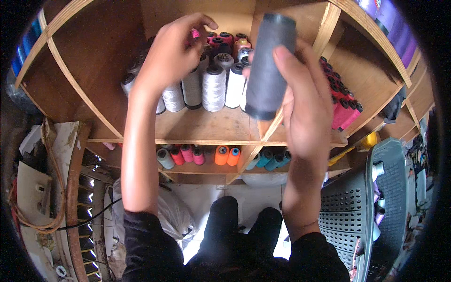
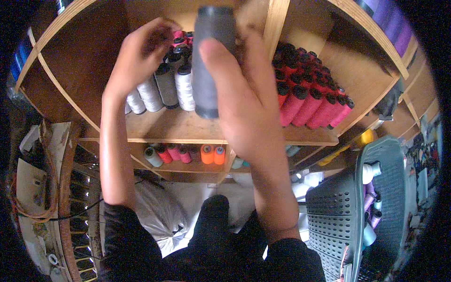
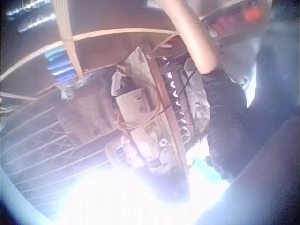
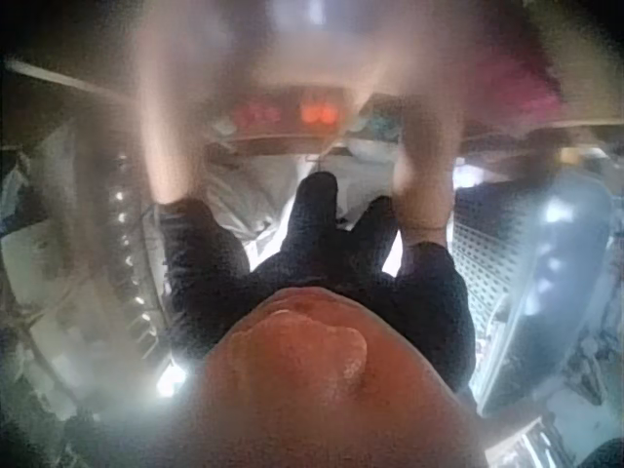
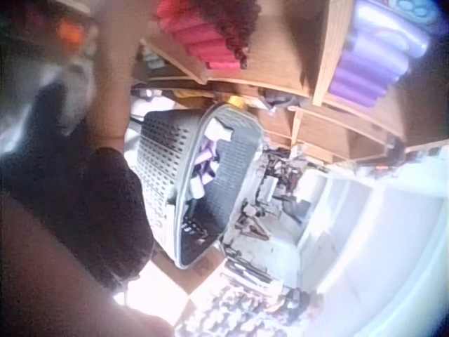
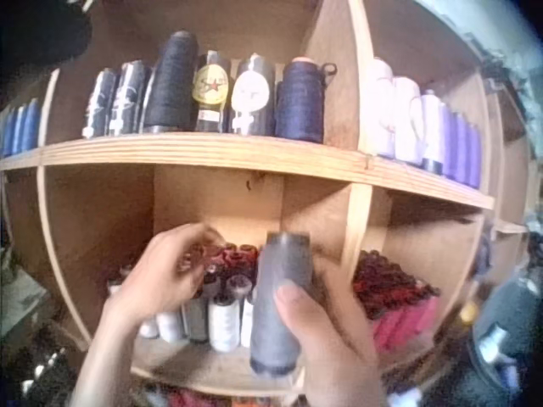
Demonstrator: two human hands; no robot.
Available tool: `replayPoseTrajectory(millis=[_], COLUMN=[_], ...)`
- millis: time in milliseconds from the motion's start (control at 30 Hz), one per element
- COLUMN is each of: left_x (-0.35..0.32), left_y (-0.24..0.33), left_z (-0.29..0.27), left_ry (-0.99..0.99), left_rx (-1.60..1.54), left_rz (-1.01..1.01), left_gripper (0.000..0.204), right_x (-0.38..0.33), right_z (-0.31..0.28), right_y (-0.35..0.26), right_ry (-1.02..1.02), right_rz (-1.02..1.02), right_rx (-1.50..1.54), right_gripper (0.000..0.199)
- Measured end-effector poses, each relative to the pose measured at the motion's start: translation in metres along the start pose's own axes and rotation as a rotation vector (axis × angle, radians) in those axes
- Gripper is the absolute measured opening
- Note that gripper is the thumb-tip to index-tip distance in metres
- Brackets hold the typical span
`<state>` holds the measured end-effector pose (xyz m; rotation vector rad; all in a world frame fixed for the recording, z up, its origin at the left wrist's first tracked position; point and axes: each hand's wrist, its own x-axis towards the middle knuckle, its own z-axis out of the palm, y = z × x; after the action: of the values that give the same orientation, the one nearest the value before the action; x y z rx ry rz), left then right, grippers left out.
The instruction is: The person sits on the floor and sorts thread spools from a black plastic basket onto a wooden shelf. They pick up spools one by one, arrange them by color, and place them in rows on the shelf.
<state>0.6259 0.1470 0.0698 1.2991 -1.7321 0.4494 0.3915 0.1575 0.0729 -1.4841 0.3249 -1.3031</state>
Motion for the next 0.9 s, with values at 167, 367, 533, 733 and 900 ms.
replayPoseTrajectory(millis=[167, 367, 533, 733, 900], left_x=[0.023, -0.041, -0.055, -0.033, -0.039], left_y=[-0.054, -0.071, -0.031, -0.015, -0.006], left_z=[0.014, -0.054, -0.101, -0.104, -0.116], left_ry=[-0.309, -0.025, 0.144, 0.097, 0.159], left_rx=[0.265, -0.096, -0.116, -0.193, 0.073], left_rz=[-0.289, -0.261, -0.301, -0.245, -0.194], left_gripper=[0.024, 0.028, 0.028, 0.024, 0.025], right_x=[0.04, 0.041, 0.002, -0.035, -0.068], right_z=[-0.02, -0.006, -0.014, -0.034, -0.077], right_y=[-0.008, 0.002, -0.027, -0.043, -0.041], right_ry=[-0.199, -0.085, 0.105, 0.519, 0.478], right_rz=[-0.357, -0.478, -0.52, -0.565, -0.486], right_rx=[-0.161, -0.253, -0.39, -0.477, -0.582], right_gripper=[0.038, 0.042, 0.047, 0.049, 0.057])
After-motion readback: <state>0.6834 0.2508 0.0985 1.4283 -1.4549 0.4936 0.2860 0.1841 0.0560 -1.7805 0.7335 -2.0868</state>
